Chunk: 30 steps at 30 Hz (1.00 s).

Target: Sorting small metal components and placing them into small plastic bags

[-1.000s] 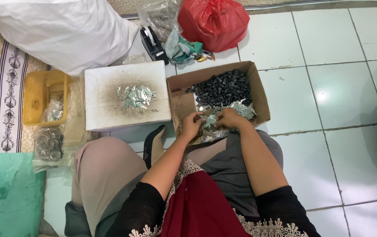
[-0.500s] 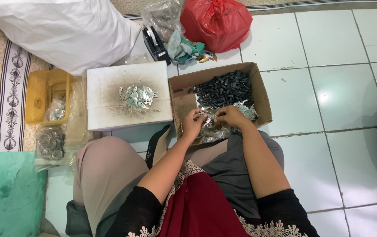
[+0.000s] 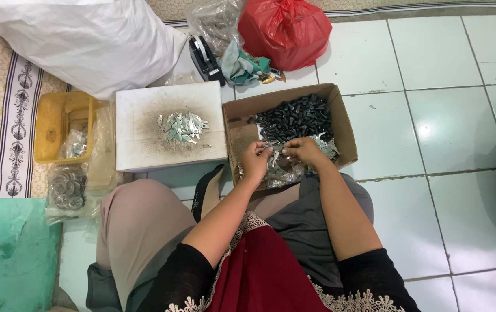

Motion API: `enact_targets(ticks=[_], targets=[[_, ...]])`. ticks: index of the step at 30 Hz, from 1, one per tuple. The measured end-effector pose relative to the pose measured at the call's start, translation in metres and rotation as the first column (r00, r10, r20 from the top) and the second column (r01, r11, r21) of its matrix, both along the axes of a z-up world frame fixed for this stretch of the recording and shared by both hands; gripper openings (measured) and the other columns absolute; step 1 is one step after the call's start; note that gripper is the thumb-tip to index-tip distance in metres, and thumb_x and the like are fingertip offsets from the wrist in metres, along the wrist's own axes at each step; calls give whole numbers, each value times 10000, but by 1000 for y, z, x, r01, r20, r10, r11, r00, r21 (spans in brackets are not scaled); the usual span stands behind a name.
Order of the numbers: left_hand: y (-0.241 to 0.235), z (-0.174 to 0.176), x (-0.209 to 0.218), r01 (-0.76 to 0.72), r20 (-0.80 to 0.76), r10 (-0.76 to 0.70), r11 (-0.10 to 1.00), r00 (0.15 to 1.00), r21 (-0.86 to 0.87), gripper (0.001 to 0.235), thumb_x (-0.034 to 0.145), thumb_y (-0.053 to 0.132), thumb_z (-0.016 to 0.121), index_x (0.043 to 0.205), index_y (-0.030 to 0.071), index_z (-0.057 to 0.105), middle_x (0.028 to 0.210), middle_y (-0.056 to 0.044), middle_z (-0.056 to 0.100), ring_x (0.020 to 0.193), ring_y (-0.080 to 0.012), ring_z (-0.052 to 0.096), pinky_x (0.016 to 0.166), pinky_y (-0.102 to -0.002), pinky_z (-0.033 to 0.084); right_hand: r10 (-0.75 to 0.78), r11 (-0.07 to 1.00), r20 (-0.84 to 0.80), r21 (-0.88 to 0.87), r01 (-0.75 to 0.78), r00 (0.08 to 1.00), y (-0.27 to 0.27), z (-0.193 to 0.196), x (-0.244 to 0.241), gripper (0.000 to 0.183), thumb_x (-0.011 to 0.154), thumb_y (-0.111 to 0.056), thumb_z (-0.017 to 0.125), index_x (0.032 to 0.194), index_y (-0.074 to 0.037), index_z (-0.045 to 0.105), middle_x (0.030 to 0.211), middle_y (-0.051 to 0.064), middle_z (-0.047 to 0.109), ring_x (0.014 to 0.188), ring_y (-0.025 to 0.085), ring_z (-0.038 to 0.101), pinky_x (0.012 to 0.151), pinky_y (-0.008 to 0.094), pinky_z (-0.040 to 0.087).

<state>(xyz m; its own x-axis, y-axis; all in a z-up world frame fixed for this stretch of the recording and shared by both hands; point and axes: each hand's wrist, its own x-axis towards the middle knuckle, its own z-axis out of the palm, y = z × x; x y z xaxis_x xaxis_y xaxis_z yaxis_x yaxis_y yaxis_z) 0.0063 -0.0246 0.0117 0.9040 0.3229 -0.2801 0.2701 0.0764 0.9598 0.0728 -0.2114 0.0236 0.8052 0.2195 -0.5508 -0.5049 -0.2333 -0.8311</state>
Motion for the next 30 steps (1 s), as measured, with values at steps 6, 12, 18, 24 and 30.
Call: enact_targets(ticks=[6,12,18,24,30], targets=[[1,6,-3,0,-17,1,998,1000,60,190,842,162,811,1017,127,747,834,-51,781,730,-143,717,671,-268,577,-13,998,-19,67,14,1000,4,20,-5,292,847,-44,805,1124,16,738,984,174,724,838,275,746,742,396,672],[-2,8,-5,-13,-15,12,1000,1000,-27,202,838,119,811,1023,75,744,833,-109,771,701,-163,718,618,-264,597,-43,991,-16,124,45,999,12,31,-10,336,847,-15,801,1157,73,705,1013,207,729,825,302,754,741,406,674],[4,-2,-4,-13,-39,8,988,999,-155,208,880,102,775,1084,76,742,895,-104,777,753,-133,710,652,-240,606,-32,992,-22,124,35,999,17,26,-11,366,799,19,822,1144,64,708,1007,189,732,805,312,761,706,396,676],[15,22,-8,-43,-39,36,974,999,-221,202,946,99,728,1140,44,731,962,-106,778,814,-115,699,728,-237,618,-18,998,81,55,14,997,41,47,-13,424,779,-1,893,1157,85,721,1006,260,729,853,377,757,674,464,681],[68,67,-9,-144,1,144,988,990,-56,268,858,13,785,1117,71,749,957,-156,784,741,-187,757,633,-272,658,-43,989,106,144,27,993,95,20,11,482,711,28,933,1129,130,714,977,298,699,831,386,744,693,485,667]])
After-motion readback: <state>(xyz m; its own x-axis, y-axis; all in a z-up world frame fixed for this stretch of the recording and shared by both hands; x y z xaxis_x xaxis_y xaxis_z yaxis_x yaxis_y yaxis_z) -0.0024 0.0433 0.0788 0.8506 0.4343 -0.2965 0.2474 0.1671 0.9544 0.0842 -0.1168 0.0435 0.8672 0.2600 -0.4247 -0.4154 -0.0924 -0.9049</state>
